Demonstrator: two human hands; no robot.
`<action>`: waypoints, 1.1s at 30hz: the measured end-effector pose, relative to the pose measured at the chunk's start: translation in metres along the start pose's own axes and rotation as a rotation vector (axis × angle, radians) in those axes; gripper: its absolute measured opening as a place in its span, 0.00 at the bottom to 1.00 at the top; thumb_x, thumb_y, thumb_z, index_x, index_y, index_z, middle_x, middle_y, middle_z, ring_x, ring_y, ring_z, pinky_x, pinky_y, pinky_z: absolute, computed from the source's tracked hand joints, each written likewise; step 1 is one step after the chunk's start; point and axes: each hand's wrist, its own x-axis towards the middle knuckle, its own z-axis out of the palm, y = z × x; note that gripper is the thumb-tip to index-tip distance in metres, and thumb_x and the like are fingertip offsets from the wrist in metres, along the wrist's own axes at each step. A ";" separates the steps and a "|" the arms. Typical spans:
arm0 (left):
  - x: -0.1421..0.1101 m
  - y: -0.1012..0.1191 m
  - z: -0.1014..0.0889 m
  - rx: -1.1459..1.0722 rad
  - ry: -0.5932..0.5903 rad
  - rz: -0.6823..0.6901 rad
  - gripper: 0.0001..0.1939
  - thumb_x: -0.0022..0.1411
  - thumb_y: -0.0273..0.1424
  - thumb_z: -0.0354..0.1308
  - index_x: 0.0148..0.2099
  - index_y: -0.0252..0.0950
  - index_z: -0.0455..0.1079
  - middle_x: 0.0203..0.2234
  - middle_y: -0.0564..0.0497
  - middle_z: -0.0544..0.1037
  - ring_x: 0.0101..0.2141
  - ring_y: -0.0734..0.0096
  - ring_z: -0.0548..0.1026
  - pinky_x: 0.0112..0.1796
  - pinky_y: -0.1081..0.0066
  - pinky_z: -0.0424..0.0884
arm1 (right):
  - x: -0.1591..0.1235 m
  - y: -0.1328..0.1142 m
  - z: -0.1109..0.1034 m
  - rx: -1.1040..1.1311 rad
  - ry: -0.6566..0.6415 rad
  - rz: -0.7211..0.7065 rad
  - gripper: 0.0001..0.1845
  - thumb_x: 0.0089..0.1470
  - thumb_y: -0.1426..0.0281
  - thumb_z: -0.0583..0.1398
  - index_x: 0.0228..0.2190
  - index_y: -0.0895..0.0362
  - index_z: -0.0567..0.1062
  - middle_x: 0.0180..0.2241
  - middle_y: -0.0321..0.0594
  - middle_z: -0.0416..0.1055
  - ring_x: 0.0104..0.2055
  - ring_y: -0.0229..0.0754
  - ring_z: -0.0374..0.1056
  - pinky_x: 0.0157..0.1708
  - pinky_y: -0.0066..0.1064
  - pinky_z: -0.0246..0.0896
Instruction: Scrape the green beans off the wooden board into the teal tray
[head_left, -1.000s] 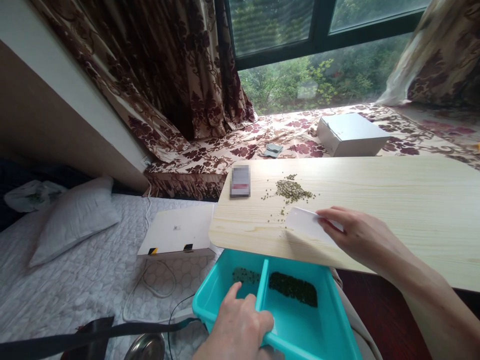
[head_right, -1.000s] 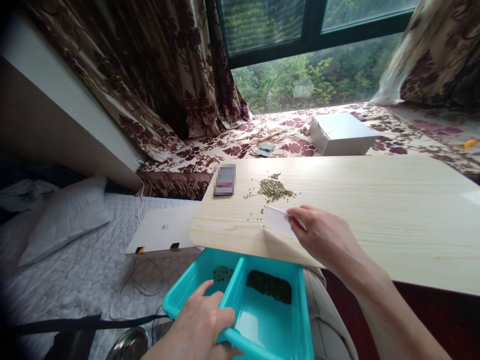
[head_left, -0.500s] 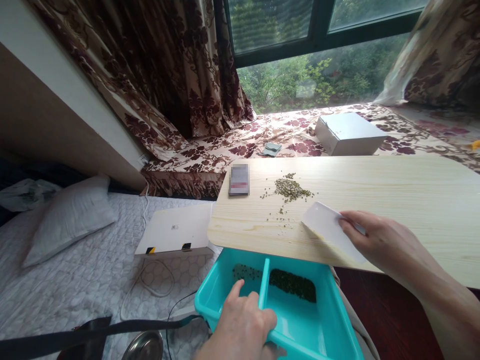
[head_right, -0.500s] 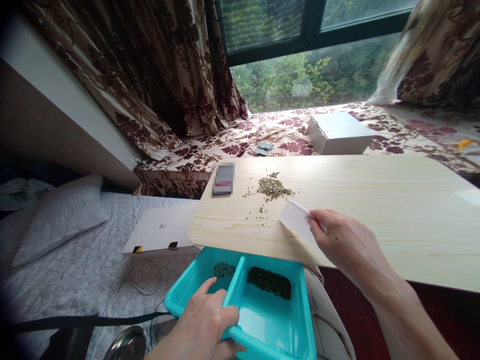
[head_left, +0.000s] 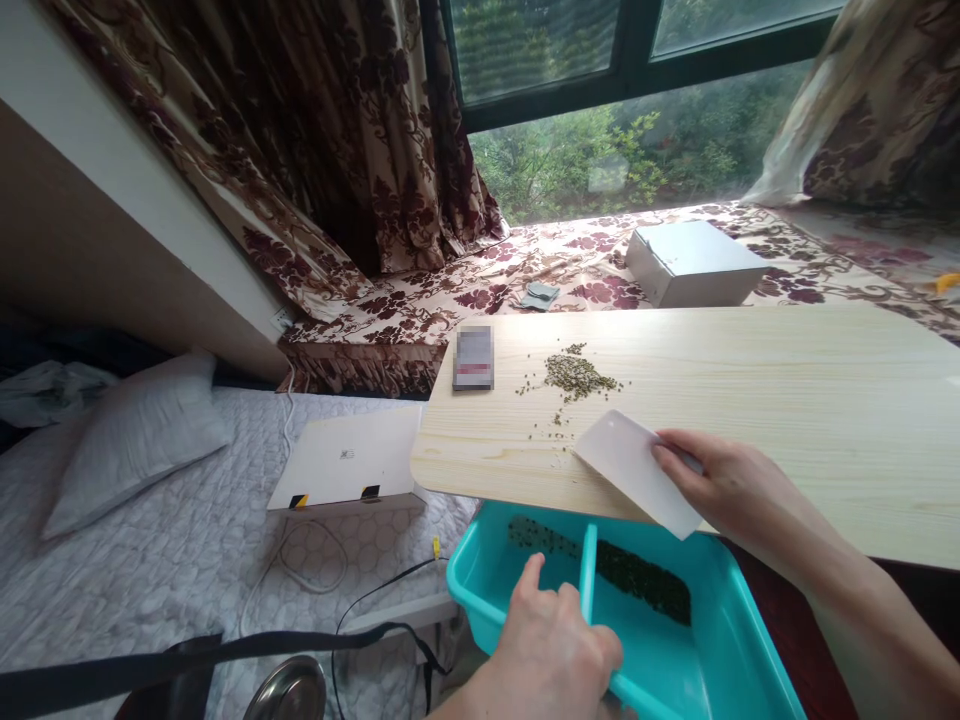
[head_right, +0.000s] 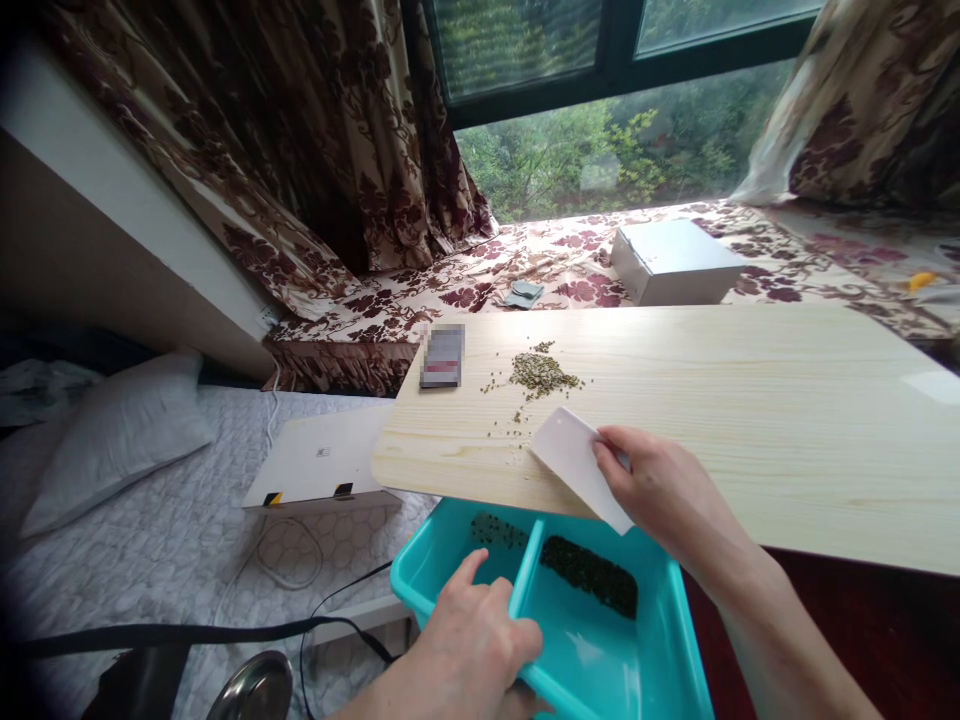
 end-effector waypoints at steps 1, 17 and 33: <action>0.001 0.001 -0.001 0.000 -0.010 0.005 0.20 0.59 0.51 0.71 0.40 0.38 0.81 0.29 0.46 0.80 0.37 0.55 0.79 0.58 0.40 0.62 | -0.001 -0.005 0.002 0.019 -0.021 -0.006 0.19 0.58 0.60 0.52 0.31 0.52 0.81 0.29 0.43 0.82 0.28 0.49 0.77 0.24 0.33 0.62; 0.001 0.002 -0.009 -0.007 -0.012 0.027 0.21 0.61 0.52 0.69 0.41 0.38 0.81 0.30 0.45 0.81 0.38 0.54 0.79 0.58 0.41 0.62 | -0.005 -0.023 0.004 0.091 -0.071 -0.134 0.17 0.60 0.63 0.52 0.31 0.51 0.80 0.27 0.40 0.82 0.26 0.45 0.76 0.23 0.31 0.59; -0.022 -0.018 -0.012 -0.057 -0.127 -0.117 0.16 0.60 0.46 0.71 0.43 0.39 0.82 0.33 0.44 0.82 0.41 0.54 0.81 0.62 0.45 0.60 | 0.005 -0.024 -0.005 0.084 -0.002 -0.211 0.17 0.60 0.62 0.53 0.34 0.51 0.81 0.31 0.42 0.82 0.30 0.48 0.77 0.25 0.33 0.64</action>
